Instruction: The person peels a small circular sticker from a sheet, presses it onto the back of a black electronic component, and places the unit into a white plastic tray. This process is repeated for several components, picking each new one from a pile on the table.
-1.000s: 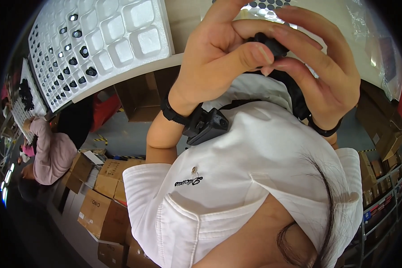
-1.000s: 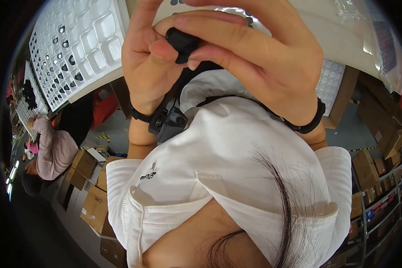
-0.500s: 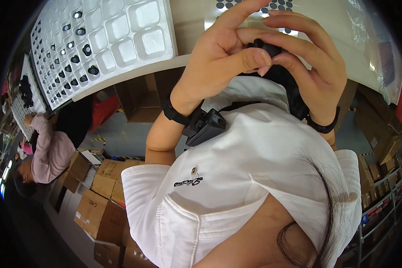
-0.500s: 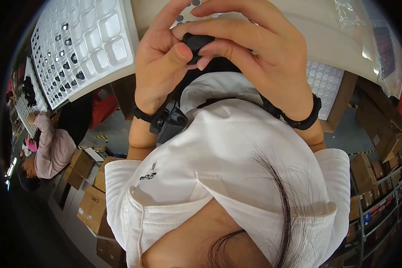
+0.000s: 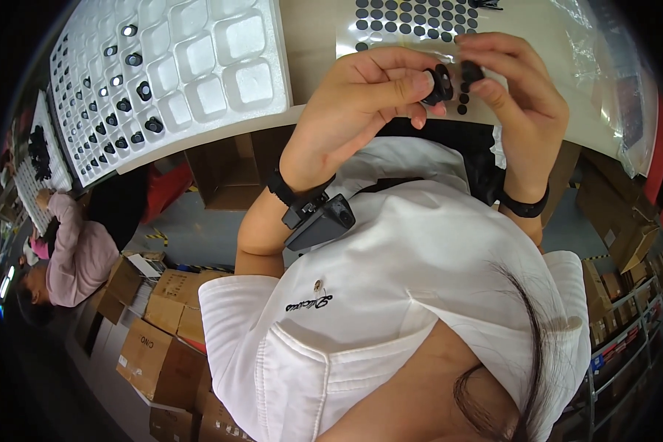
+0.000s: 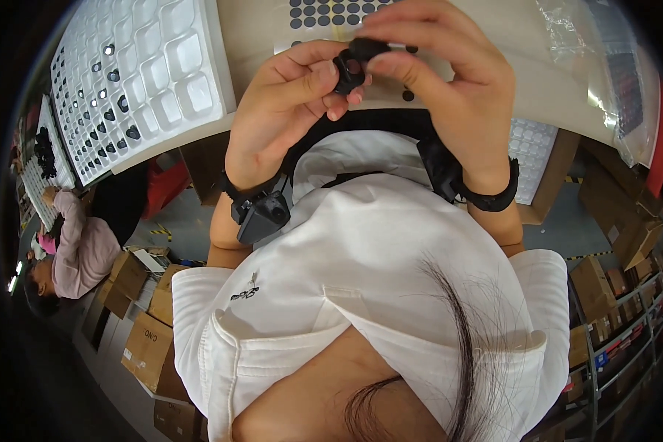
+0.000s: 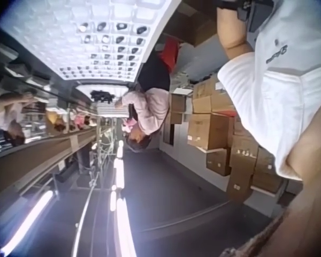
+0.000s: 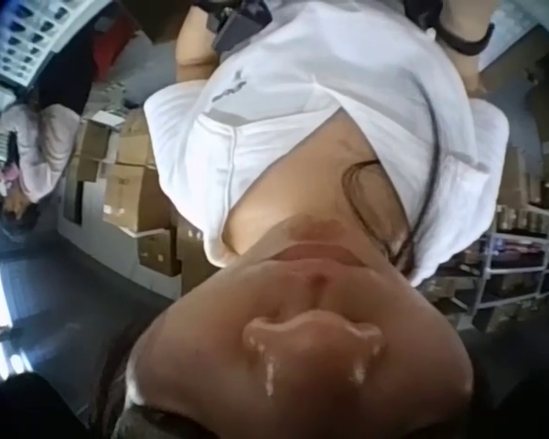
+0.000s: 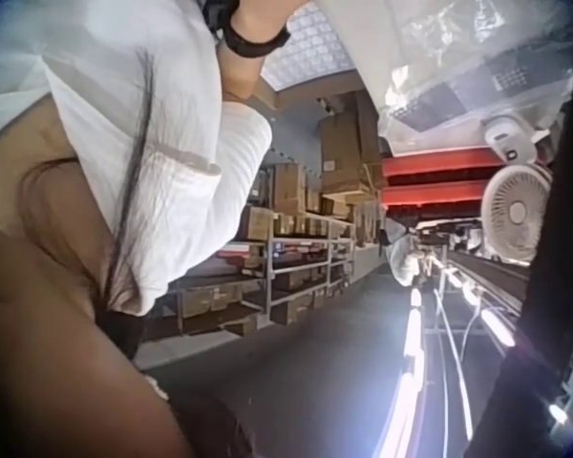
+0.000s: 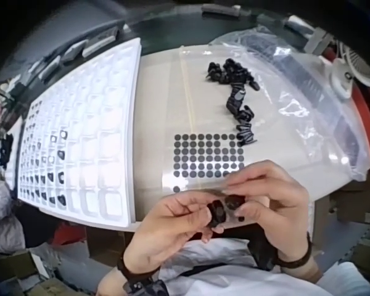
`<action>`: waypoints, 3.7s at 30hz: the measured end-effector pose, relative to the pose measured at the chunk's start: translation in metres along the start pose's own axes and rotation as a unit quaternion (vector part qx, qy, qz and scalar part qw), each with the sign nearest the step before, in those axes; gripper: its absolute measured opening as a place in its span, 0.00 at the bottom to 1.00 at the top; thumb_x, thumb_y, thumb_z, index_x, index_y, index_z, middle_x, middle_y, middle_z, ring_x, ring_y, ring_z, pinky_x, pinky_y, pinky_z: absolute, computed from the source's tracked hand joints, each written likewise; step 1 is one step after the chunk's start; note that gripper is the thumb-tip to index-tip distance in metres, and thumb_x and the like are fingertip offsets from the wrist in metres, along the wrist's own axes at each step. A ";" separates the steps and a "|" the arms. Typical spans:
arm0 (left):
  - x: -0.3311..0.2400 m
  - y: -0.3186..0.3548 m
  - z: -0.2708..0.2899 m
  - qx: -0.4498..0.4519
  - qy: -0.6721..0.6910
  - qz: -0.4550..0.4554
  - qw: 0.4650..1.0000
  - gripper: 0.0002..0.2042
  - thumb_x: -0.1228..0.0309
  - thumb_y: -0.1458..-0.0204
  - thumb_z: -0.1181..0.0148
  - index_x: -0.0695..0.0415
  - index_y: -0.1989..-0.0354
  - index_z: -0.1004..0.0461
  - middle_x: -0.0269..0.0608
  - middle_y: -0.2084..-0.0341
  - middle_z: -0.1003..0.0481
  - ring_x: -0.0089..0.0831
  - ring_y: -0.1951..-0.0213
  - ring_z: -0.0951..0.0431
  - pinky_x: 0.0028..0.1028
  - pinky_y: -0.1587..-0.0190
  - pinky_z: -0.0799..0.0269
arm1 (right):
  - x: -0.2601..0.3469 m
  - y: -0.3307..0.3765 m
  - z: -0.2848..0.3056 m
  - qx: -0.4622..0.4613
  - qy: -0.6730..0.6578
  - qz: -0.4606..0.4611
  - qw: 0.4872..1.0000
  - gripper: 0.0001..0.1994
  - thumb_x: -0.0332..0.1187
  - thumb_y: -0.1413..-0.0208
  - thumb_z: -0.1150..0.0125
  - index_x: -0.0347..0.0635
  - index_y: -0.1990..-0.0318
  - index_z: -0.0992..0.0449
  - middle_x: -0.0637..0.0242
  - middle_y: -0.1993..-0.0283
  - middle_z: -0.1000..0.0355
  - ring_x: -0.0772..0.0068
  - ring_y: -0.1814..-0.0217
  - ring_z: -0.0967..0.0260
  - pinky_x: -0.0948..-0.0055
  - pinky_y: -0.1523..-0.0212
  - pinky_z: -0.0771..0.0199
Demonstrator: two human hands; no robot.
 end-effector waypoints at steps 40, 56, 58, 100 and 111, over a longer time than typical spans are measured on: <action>-0.004 -0.002 -0.022 0.056 0.095 -0.034 0.993 0.12 0.73 0.50 0.49 0.67 0.58 0.33 0.41 0.69 0.29 0.24 0.71 0.29 0.21 0.70 0.32 | 0.024 0.009 0.000 -0.094 -0.069 0.035 0.993 0.03 0.16 0.54 0.50 0.28 0.70 0.33 0.55 0.60 0.37 0.59 0.57 0.34 0.68 0.55 0.34; -0.006 0.000 -0.026 -0.004 -0.002 -0.037 0.999 0.13 0.73 0.52 0.46 0.67 0.59 0.32 0.41 0.72 0.28 0.23 0.74 0.29 0.20 0.71 0.31 | 0.034 0.007 -0.009 -0.044 0.028 0.060 0.997 0.05 0.14 0.59 0.46 0.28 0.72 0.32 0.55 0.64 0.36 0.54 0.58 0.33 0.64 0.57 0.32; -0.003 0.005 -0.023 0.011 0.047 -0.019 0.999 0.15 0.74 0.51 0.48 0.67 0.55 0.36 0.42 0.69 0.29 0.23 0.72 0.29 0.19 0.69 0.33 | 0.034 0.004 -0.013 -0.127 -0.093 -0.004 0.987 0.05 0.15 0.58 0.45 0.29 0.71 0.31 0.55 0.63 0.35 0.55 0.57 0.34 0.65 0.57 0.33; 0.022 -0.028 -0.004 -0.027 0.005 -0.067 0.997 0.09 0.75 0.48 0.52 0.66 0.61 0.33 0.38 0.70 0.30 0.22 0.70 0.31 0.21 0.66 0.34 | -0.020 0.005 0.018 -0.024 0.261 -0.080 0.962 0.02 0.21 0.57 0.44 0.34 0.74 0.30 0.72 0.72 0.35 0.82 0.74 0.39 0.84 0.71 0.38; 0.015 -0.025 -0.006 -0.016 -0.006 -0.047 0.999 0.09 0.75 0.49 0.52 0.65 0.61 0.33 0.39 0.70 0.29 0.22 0.71 0.31 0.21 0.65 0.33 | -0.029 0.012 0.034 -0.102 -0.021 -0.135 0.985 0.03 0.20 0.57 0.44 0.30 0.73 0.30 0.67 0.66 0.35 0.78 0.66 0.39 0.83 0.64 0.39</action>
Point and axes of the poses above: each hand's wrist, its own y-axis away from the middle knuckle, its own z-axis out of the back of the hand, x = y × z, the point moved 3 cm from there along -y, towards the middle knuckle
